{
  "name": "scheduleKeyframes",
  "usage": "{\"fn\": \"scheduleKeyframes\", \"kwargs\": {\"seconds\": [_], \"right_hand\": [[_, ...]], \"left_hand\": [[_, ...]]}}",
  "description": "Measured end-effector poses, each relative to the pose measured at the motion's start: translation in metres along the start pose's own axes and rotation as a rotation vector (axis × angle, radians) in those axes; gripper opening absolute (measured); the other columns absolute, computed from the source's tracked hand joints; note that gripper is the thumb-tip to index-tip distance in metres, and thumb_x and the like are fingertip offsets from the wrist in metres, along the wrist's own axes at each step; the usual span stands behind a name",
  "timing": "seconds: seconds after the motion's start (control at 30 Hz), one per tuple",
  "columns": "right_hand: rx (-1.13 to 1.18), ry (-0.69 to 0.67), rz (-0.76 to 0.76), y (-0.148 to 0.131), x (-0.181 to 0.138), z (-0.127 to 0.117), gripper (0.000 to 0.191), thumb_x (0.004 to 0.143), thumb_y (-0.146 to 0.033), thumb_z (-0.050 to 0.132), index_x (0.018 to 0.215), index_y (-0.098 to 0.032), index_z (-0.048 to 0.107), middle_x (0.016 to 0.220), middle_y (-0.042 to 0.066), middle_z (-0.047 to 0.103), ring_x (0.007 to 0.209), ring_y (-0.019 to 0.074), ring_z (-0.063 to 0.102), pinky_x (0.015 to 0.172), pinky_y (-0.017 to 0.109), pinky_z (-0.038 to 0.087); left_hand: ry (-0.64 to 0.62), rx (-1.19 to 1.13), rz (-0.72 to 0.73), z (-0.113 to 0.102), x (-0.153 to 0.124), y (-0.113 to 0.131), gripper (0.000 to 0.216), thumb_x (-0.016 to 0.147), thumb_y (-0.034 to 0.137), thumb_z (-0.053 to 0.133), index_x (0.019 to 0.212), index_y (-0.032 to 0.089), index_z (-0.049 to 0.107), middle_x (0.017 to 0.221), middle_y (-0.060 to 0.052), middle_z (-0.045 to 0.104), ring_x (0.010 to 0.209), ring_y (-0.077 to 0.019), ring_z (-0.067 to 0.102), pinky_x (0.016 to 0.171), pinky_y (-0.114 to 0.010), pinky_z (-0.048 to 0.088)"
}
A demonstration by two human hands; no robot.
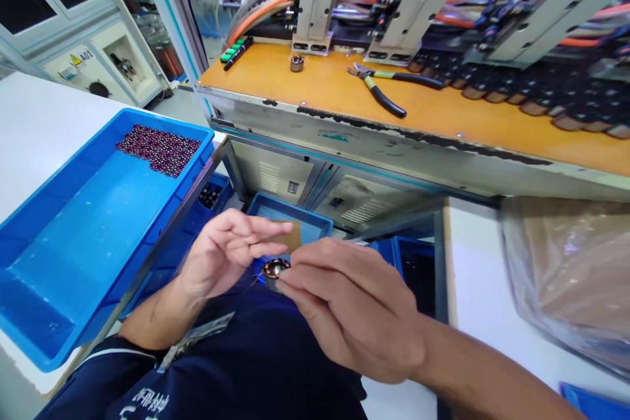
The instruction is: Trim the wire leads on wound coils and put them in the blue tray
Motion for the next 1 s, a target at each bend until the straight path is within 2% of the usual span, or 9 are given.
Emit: {"fn": "scheduleKeyframes", "kwargs": {"seconds": [0.13, 0.2, 0.3, 0.43, 0.6, 0.7, 0.77, 0.87, 1.0], "right_hand": [[0.011, -0.011, -0.037, 0.0, 0.002, 0.0, 0.007, 0.092, -0.011, 0.059, 0.092, -0.018, 0.06, 0.08, 0.004, 0.07, 0.073, 0.0117, 0.069, 0.065, 0.022, 0.059], [0.021, -0.016, -0.037, 0.001, 0.003, -0.002, 0.007, 0.092, -0.011, 0.058, 0.091, -0.018, 0.061, 0.08, 0.004, 0.07, 0.074, 0.0111, 0.069, 0.066, 0.021, 0.059], [0.032, -0.008, -0.019, 0.004, 0.004, -0.003, 0.007, 0.091, -0.011, 0.06, 0.09, -0.018, 0.063, 0.081, 0.004, 0.07, 0.074, 0.0107, 0.068, 0.068, 0.02, 0.058], [0.1, 0.037, -0.021, 0.006, 0.003, -0.003, 0.005, 0.09, -0.009, 0.061, 0.089, -0.014, 0.063, 0.08, 0.005, 0.068, 0.072, 0.0098, 0.065, 0.066, 0.02, 0.056], [0.199, 0.01, -0.041, 0.006, 0.002, 0.0, 0.007, 0.094, -0.013, 0.057, 0.094, -0.018, 0.062, 0.08, 0.002, 0.07, 0.07, 0.0097, 0.065, 0.068, 0.021, 0.055], [0.262, -0.06, -0.08, 0.004, 0.0, 0.0, 0.011, 0.095, -0.011, 0.055, 0.099, -0.018, 0.062, 0.078, 0.001, 0.071, 0.07, 0.0108, 0.066, 0.07, 0.022, 0.055], [0.227, -0.064, -0.095, 0.003, -0.002, -0.002, 0.011, 0.095, -0.011, 0.053, 0.099, -0.018, 0.061, 0.08, 0.002, 0.072, 0.07, 0.0113, 0.066, 0.069, 0.024, 0.055], [0.085, -0.011, -0.073, 0.003, -0.005, -0.007, 0.008, 0.096, -0.015, 0.055, 0.095, -0.02, 0.062, 0.085, 0.003, 0.072, 0.07, 0.0121, 0.065, 0.066, 0.026, 0.055], [0.022, 0.053, -0.026, 0.005, -0.008, -0.007, 0.007, 0.093, -0.014, 0.058, 0.092, -0.019, 0.063, 0.083, 0.003, 0.07, 0.072, 0.0119, 0.065, 0.065, 0.025, 0.055]], "left_hand": [[-0.24, -0.025, -0.358, 0.008, -0.001, -0.016, 0.051, 0.086, 0.062, 0.059, 0.095, 0.012, 0.065, 0.081, -0.011, 0.073, 0.072, -0.0196, 0.072, 0.063, -0.028, 0.055], [-0.256, -0.046, -0.382, 0.008, -0.002, -0.017, 0.043, 0.089, 0.053, 0.061, 0.097, 0.012, 0.064, 0.071, -0.007, 0.072, 0.059, -0.0171, 0.07, 0.055, -0.024, 0.052], [-0.177, -0.044, -0.283, 0.006, 0.0, -0.012, 0.031, 0.088, 0.037, 0.068, 0.106, 0.013, 0.062, 0.073, -0.004, 0.073, 0.062, -0.0161, 0.072, 0.056, -0.022, 0.054], [-0.154, -0.129, -0.288, 0.006, 0.004, -0.009, 0.03, 0.087, 0.038, 0.07, 0.102, 0.014, 0.061, 0.079, -0.003, 0.074, 0.064, -0.0173, 0.074, 0.054, -0.021, 0.056], [-0.17, -0.158, -0.502, 0.005, 0.009, -0.021, 0.048, 0.086, 0.056, 0.064, 0.101, 0.011, 0.064, 0.072, -0.007, 0.074, 0.058, -0.0195, 0.073, 0.05, -0.023, 0.056], [-0.278, -0.149, -0.67, 0.008, 0.007, -0.031, 0.064, 0.084, 0.068, 0.055, 0.09, 0.006, 0.068, 0.066, -0.012, 0.073, 0.053, -0.0224, 0.071, 0.046, -0.026, 0.054], [-0.344, -0.134, -0.718, 0.011, 0.005, -0.033, 0.061, 0.082, 0.066, 0.06, 0.08, 0.006, 0.068, 0.062, -0.012, 0.072, 0.048, -0.0213, 0.068, 0.042, -0.025, 0.051], [-0.307, -0.113, -0.641, 0.011, 0.005, -0.026, 0.042, 0.084, 0.05, 0.069, 0.084, 0.008, 0.067, 0.06, -0.007, 0.07, 0.046, -0.0172, 0.067, 0.042, -0.021, 0.05], [-0.226, -0.004, -0.36, 0.009, 0.008, -0.012, 0.02, 0.089, 0.03, 0.067, 0.104, 0.016, 0.062, 0.068, -0.001, 0.071, 0.055, -0.0125, 0.07, 0.051, -0.017, 0.054]]}}
Point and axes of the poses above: each hand's wrist, its own x-axis towards the middle knuckle, its own z-axis out of the palm, y = z × x, the point moved 4 cm from there along x, towards the middle knuckle
